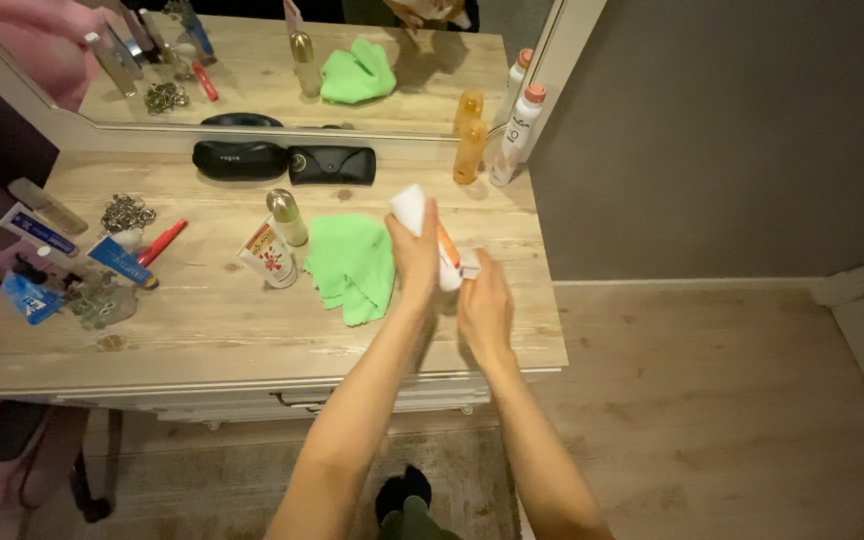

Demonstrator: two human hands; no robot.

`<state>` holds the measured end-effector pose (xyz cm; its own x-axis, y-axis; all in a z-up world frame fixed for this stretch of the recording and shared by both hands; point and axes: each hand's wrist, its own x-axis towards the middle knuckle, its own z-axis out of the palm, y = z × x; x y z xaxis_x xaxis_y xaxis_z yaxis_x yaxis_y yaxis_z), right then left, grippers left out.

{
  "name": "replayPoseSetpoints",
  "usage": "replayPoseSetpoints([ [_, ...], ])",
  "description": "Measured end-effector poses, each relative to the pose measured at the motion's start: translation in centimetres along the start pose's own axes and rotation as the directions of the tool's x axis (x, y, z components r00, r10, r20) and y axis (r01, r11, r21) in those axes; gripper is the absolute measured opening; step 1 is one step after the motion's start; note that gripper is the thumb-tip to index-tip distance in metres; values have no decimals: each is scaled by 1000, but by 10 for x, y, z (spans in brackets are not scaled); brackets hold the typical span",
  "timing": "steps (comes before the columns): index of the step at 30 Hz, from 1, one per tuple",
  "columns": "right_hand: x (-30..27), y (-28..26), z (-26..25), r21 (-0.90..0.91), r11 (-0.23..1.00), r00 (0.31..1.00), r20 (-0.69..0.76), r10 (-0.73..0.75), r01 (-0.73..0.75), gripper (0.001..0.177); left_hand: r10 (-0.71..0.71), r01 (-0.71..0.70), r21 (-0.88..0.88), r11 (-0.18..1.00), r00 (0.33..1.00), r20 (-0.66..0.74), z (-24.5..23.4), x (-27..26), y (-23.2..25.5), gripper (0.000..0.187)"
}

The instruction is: Cleaning cosmetic bottles, tubes, and a glasses case on a dresser using wet wipes and a cloth.

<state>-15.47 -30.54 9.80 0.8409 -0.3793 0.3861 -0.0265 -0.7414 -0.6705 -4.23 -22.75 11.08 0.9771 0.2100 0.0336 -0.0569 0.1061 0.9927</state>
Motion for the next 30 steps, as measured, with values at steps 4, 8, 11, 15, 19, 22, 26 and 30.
replayPoseSetpoints([
  [4,21,-1,-15,-249,964,996,-10,91,-91,55,18,-23,-210,977,999,-28,-14,27,17,48],
  [8,30,-13,-2,-528,846,984,99,149,-75,85,55,-52,-436,898,998,-6,-41,42,43,45],
  [11,35,-18,31,-478,877,991,96,97,-40,79,112,-118,-359,926,993,-37,-62,49,53,45],
  [15,50,-39,78,-183,948,926,230,298,-260,58,251,-262,-137,955,964,-93,-87,57,55,46],
  [19,63,11,154,-65,888,794,421,438,-455,56,292,-302,-132,944,952,-92,-108,64,55,47],
  [22,67,26,164,252,631,620,627,471,-734,42,272,-280,-115,953,959,-80,-119,66,52,47],
  [26,75,-14,103,629,307,695,587,415,-714,26,244,-254,-140,957,966,-87,-124,73,35,50],
  [30,77,2,97,818,385,903,371,215,-428,22,180,-192,-144,971,979,-90,-111,75,26,52],
])
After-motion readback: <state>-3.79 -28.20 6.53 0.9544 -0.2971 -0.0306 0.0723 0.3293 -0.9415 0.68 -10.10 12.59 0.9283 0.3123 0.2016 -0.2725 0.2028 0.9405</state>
